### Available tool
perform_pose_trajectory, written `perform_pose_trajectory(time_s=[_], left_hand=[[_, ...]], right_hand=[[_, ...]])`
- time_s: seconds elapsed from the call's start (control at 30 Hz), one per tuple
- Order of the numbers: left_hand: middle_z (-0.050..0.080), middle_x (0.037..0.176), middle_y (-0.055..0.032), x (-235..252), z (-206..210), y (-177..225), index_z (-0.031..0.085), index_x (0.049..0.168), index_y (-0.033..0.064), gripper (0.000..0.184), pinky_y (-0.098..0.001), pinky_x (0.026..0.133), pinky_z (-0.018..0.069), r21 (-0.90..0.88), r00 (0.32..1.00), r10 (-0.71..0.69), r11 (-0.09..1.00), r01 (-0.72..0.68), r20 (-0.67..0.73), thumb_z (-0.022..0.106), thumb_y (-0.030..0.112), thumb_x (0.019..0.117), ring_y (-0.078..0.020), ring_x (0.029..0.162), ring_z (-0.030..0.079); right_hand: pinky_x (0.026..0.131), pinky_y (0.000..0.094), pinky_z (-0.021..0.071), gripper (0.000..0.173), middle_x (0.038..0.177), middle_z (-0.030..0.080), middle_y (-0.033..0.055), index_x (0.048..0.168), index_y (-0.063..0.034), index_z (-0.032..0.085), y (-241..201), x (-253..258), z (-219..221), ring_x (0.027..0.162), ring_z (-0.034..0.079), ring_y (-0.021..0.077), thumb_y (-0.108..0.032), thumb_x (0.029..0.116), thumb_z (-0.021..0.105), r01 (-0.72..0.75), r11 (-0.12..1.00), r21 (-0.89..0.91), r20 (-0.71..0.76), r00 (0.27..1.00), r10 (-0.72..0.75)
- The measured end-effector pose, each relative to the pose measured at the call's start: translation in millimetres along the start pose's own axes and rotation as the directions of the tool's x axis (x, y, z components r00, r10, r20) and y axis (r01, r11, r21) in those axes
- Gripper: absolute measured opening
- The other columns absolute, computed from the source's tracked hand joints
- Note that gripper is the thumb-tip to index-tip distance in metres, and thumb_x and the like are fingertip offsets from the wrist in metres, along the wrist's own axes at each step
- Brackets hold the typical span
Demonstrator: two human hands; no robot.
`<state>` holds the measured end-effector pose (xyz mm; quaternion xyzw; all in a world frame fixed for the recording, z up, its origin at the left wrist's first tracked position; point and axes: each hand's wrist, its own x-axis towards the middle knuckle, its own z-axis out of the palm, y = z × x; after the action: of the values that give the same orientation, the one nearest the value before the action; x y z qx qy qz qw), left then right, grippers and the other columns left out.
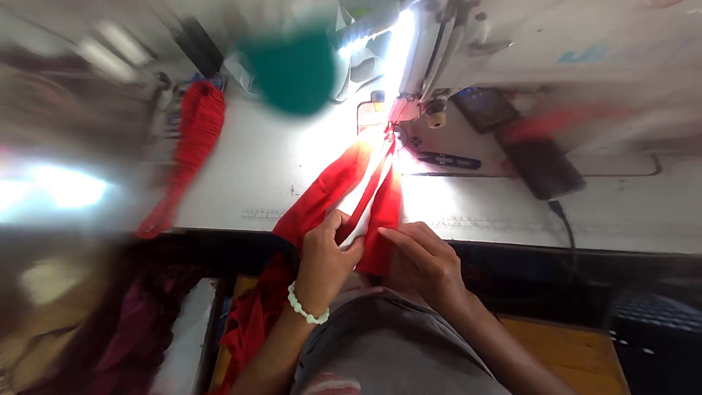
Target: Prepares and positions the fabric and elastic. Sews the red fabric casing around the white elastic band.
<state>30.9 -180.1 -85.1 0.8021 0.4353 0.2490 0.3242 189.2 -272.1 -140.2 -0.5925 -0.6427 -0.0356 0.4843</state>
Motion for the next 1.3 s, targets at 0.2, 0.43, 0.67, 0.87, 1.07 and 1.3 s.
perform_pose_trajectory(time_s=[0.2,0.43,0.67,0.87,1.07,1.3], left_hand=[[0.068,0.089,-0.0147,-11.0,3.4,17.2,0.074,0.095,0.0025,0.015,-0.0355,0.063,0.0585,0.390,0.950,0.298,0.889,-0.240,-0.093,0.071,-0.003,0.0806,-0.0270,0.077,0.070],[0.068,0.092,-0.0123,-32.1,17.6,13.2,0.074,0.101,0.0037,0.019,-0.0320,0.064,0.0569,0.352,0.936,0.352,0.878,-0.326,-0.012,0.068,0.001,0.0827,-0.0245,0.080,0.069],[0.069,0.098,-0.0087,-33.0,13.4,-2.7,0.072,0.106,-0.0030,0.022,-0.0157,0.083,0.0530,-0.243,0.979,0.188,0.949,-0.200,-0.074,0.063,0.015,0.0982,-0.0051,0.092,0.065],[0.069,0.089,-0.0016,-29.1,4.5,-6.5,0.074,0.096,0.0028,0.012,-0.0118,0.072,0.0530,-0.268,0.995,0.045,0.961,-0.068,-0.091,0.072,0.010,0.0862,0.0007,0.081,0.064],[0.069,0.098,-0.0081,-33.5,1.0,3.9,0.074,0.103,0.0000,0.020,-0.0155,0.083,0.0538,-0.161,0.969,0.228,0.957,-0.240,-0.092,0.070,0.011,0.0867,-0.0061,0.093,0.065],[0.071,0.093,-0.0097,-27.9,6.7,7.1,0.075,0.093,0.0003,0.010,-0.0123,0.083,0.0528,-0.068,0.927,0.247,0.959,-0.276,-0.282,0.072,0.003,0.0842,-0.0056,0.091,0.067]], right_hand=[[0.084,0.0227,0.0509,0.013,0.091,0.067,0.0093,0.104,-0.0071,0.072,-6.2,2.7,2.5,0.091,0.062,0.0188,-0.006,0.0989,0.060,0.128,0.992,-0.013,0.001,0.992,-0.128],[0.095,0.0221,0.0470,0.008,0.101,0.058,0.0090,0.105,-0.0094,0.066,-5.7,-11.8,6.8,0.102,0.057,0.0175,-0.009,0.1006,0.060,0.105,0.994,-0.004,-0.037,0.994,-0.105],[0.096,0.0181,0.0467,0.010,0.103,0.057,0.0091,0.107,-0.0110,0.068,-8.5,-6.0,7.9,0.103,0.057,0.0128,-0.009,0.1002,0.061,0.047,0.993,0.106,-0.042,0.998,-0.043],[0.092,0.0202,0.0501,0.012,0.104,0.059,0.0117,0.109,-0.0092,0.066,-12.0,0.3,9.8,0.100,0.060,0.0161,-0.005,0.1006,0.058,0.117,0.988,0.102,0.000,0.993,-0.117],[0.092,0.0216,0.0492,0.005,0.101,0.059,0.0091,0.104,-0.0096,0.062,-16.6,12.2,3.1,0.100,0.059,0.0165,-0.010,0.1024,0.058,0.140,0.989,0.044,-0.018,0.990,-0.139],[0.088,0.0114,0.0495,0.008,0.098,0.064,0.0106,0.097,-0.0043,0.065,-14.5,38.5,-1.5,0.096,0.062,0.0078,-0.012,0.0991,0.062,0.034,0.983,0.179,0.043,0.998,-0.043]])
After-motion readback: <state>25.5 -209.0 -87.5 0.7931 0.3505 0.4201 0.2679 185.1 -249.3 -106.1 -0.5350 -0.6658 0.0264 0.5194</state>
